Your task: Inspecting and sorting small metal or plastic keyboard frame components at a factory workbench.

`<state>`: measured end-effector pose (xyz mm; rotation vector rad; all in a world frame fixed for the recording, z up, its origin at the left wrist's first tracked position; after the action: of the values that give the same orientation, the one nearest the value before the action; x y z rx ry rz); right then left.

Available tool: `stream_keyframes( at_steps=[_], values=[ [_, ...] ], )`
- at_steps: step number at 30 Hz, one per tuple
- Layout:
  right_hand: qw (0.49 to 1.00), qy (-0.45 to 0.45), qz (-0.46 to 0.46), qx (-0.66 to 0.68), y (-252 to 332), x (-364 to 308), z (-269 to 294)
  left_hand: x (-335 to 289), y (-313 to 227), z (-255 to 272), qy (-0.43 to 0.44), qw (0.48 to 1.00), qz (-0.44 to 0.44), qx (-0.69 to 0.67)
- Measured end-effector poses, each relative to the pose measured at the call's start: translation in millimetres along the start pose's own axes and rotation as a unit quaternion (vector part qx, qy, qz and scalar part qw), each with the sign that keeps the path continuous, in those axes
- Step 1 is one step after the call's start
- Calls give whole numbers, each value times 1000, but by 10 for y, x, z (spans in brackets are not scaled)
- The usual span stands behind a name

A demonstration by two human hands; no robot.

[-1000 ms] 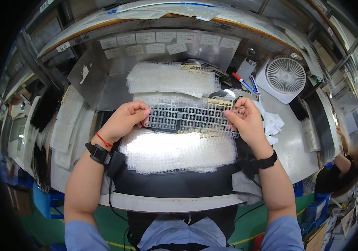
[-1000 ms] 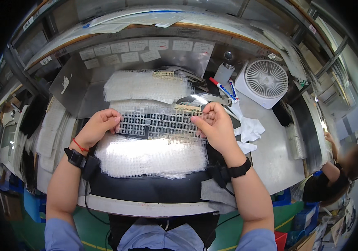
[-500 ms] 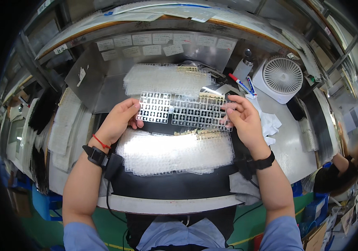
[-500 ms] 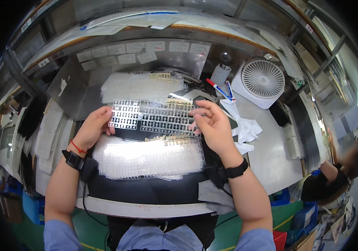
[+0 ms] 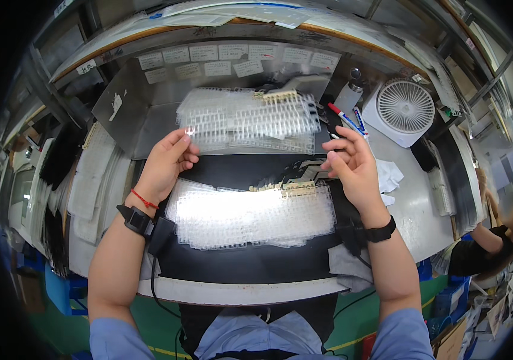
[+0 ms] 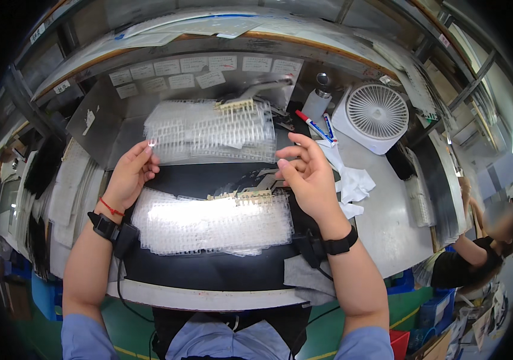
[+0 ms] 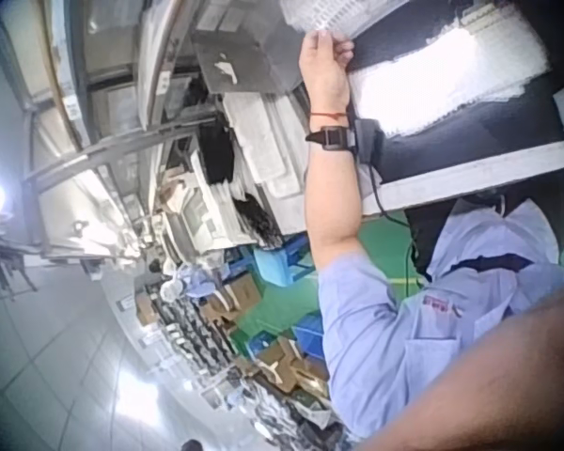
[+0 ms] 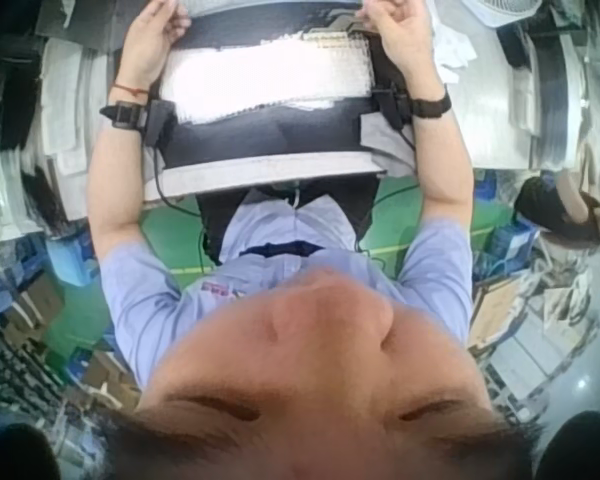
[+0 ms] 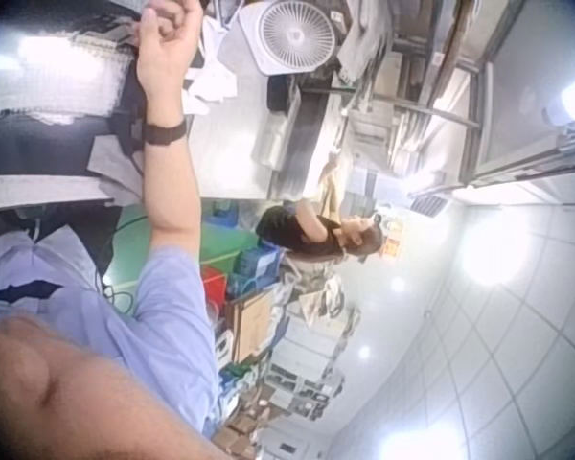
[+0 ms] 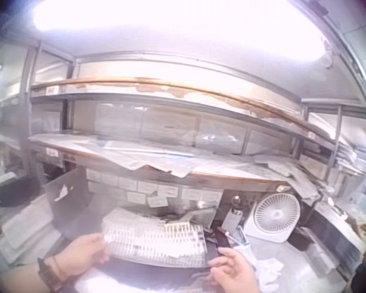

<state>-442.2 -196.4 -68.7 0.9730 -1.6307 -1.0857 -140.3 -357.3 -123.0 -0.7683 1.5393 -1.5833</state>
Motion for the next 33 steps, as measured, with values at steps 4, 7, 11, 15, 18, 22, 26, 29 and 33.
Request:
stream_keyframes(
  at_steps=[4,7,11,15,18,22,26,29,33],
  values=[
    [970,99,-50,-216,-73,28,17,-37,-79,17,-52,998,-12,-36],
    [919,181,-50,-347,4,-34,-136,-53,-88,3,-39,999,-6,-35],
    [903,227,-22,-364,-58,-94,-129,-41,-81,-19,-12,1000,3,-14],
    [902,215,-42,-371,-139,-71,-101,-33,-64,-50,0,1000,8,2],
    [919,190,-52,-341,-138,-43,-113,-40,-55,-56,14,1000,6,19],
    [966,126,-74,-213,-189,-22,-53,-55,-91,-125,38,999,3,30],
    [989,57,-77,-111,-253,34,51,-45,-52,-194,104,994,11,16],
    [993,24,-107,-32,-321,48,95,-65,-51,-189,109,988,-14,104],
    [994,12,-113,-4,-325,60,111,-50,-6,-240,122,982,-10,142]
  ],
)
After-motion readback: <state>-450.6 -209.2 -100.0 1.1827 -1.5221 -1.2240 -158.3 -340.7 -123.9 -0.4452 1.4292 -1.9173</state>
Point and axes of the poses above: each hand's wrist, its own x-axis towards the middle knuckle, its own z-axis out of the back of the hand, y = z × x, the point moved 7 cm from there along x, towards the middle knuckle, and after that the axes turned 13 degrees about x, right-handed, at the moved point
